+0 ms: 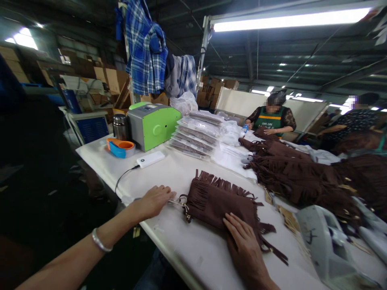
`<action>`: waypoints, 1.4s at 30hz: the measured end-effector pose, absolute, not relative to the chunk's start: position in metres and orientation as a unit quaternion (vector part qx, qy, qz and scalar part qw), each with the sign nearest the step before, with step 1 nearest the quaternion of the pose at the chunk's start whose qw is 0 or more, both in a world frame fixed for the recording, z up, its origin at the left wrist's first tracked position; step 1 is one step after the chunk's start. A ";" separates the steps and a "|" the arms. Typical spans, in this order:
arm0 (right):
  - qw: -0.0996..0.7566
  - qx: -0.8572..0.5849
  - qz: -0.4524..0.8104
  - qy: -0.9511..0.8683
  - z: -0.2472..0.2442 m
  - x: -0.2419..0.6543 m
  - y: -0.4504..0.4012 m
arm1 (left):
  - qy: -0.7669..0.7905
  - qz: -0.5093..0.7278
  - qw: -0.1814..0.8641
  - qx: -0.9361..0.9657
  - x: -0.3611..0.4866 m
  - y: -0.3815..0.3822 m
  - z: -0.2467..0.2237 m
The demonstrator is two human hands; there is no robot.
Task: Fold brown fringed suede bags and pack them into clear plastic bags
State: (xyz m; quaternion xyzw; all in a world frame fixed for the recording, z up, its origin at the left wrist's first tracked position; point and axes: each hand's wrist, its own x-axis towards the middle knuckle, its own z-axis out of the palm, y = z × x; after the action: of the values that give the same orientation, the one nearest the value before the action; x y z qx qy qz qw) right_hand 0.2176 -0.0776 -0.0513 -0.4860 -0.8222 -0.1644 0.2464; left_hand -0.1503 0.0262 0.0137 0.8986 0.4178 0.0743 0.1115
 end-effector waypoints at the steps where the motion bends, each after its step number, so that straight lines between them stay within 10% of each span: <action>1: 0.249 -0.492 -0.160 -0.819 -0.053 0.216 -0.079 | 0.408 0.070 0.118 0.903 -0.153 0.029 0.018; 25: 0.282 -0.527 -0.097 -0.796 -0.044 0.208 -0.082 | 0.333 0.121 0.229 0.907 -0.032 0.040 0.057; 35: 0.387 -0.601 -0.190 -0.673 -0.052 0.226 -0.076 | 0.516 0.123 0.110 0.840 -0.047 0.062 -0.011; 42: 0.308 -0.654 -0.211 -0.658 -0.088 0.239 -0.061 | 0.499 0.061 0.074 0.861 -0.017 0.057 -0.019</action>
State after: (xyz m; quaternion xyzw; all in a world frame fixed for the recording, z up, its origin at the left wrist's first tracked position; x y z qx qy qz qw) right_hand 0.2388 -0.0614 -0.0876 -0.6544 -0.6577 -0.2106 0.3081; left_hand -0.0166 0.0569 -0.0195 0.8611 0.4994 0.0608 0.0736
